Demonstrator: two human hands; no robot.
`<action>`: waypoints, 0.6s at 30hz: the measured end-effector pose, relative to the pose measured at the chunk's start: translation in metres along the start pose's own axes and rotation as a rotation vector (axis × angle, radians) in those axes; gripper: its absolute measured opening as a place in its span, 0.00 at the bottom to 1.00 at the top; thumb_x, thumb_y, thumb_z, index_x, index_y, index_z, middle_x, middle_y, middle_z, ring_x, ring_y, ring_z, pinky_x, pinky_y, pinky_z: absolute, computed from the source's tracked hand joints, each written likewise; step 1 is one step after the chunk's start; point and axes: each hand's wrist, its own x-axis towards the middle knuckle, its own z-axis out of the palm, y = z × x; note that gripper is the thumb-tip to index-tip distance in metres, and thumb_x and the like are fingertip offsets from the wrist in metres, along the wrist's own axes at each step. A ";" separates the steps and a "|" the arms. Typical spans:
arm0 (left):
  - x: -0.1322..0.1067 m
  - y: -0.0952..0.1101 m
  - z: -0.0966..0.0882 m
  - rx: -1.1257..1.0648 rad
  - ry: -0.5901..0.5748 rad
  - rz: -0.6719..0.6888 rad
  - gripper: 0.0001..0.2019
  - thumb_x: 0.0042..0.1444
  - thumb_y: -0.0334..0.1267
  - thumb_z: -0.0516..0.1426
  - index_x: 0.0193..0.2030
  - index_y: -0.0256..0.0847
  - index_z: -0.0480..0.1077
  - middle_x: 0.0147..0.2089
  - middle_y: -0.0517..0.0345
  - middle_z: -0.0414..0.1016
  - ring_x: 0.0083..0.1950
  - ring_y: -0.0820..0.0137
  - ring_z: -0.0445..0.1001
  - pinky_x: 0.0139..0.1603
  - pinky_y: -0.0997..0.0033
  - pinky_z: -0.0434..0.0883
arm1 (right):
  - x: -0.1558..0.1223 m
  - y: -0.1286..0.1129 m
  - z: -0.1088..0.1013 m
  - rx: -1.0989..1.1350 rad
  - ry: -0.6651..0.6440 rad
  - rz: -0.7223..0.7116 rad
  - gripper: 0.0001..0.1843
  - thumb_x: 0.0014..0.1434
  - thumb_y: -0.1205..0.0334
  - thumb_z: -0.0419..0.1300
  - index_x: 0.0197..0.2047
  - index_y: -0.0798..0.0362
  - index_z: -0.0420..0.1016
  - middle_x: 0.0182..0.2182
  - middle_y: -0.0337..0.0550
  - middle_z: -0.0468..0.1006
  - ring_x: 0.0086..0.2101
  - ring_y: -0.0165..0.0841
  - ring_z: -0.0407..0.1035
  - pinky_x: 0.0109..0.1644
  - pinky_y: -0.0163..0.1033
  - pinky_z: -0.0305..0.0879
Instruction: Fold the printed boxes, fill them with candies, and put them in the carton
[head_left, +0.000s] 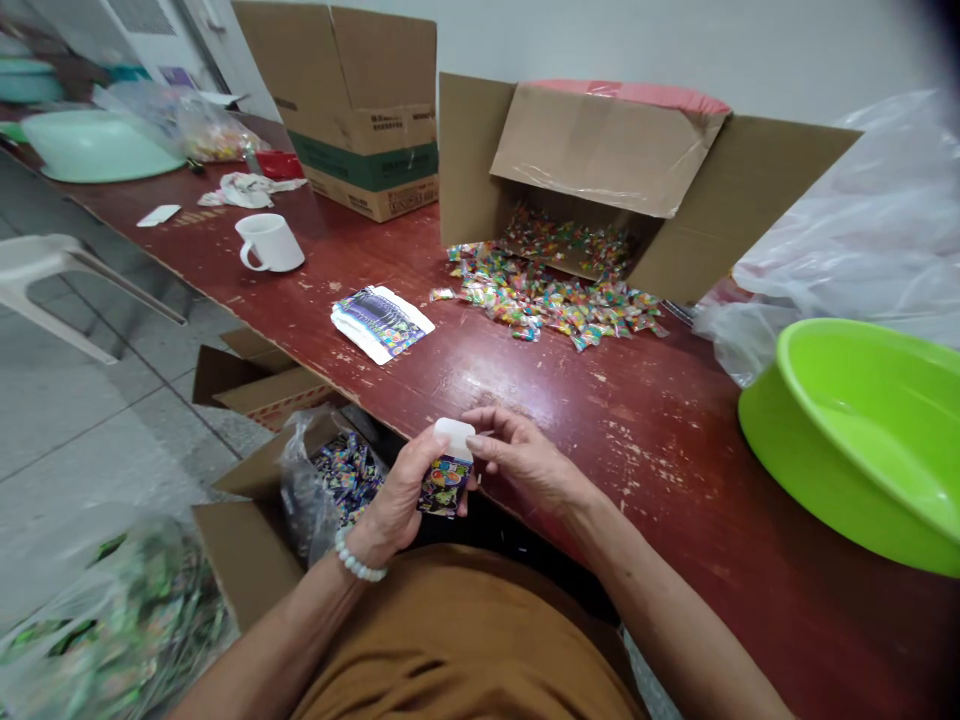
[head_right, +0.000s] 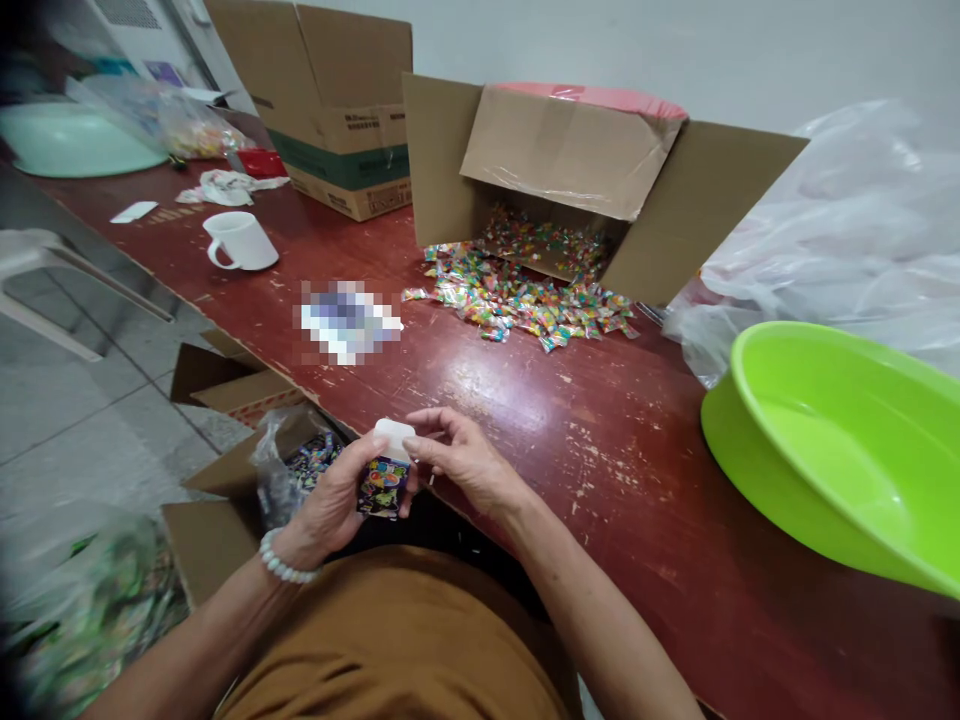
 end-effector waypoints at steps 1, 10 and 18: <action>0.000 -0.001 0.001 -0.005 0.001 0.020 0.18 0.54 0.52 0.62 0.40 0.37 0.72 0.25 0.56 0.78 0.20 0.68 0.74 0.19 0.70 0.74 | 0.000 0.003 0.001 0.022 -0.029 0.018 0.24 0.49 0.53 0.73 0.46 0.53 0.72 0.29 0.36 0.76 0.20 0.26 0.69 0.22 0.32 0.68; 0.000 0.007 0.001 -0.111 -0.063 -0.189 0.27 0.64 0.60 0.50 0.54 0.38 0.69 0.26 0.56 0.76 0.18 0.68 0.74 0.18 0.70 0.73 | -0.001 0.013 0.000 -0.496 0.027 -0.334 0.10 0.63 0.53 0.63 0.38 0.52 0.78 0.33 0.41 0.79 0.23 0.26 0.70 0.28 0.33 0.69; 0.003 0.005 0.004 -0.133 -0.019 -0.198 0.31 0.66 0.61 0.45 0.63 0.40 0.68 0.26 0.56 0.76 0.20 0.69 0.73 0.19 0.71 0.73 | 0.001 0.010 0.005 -0.350 0.042 -0.143 0.11 0.58 0.54 0.65 0.34 0.55 0.76 0.37 0.45 0.82 0.22 0.26 0.68 0.24 0.33 0.68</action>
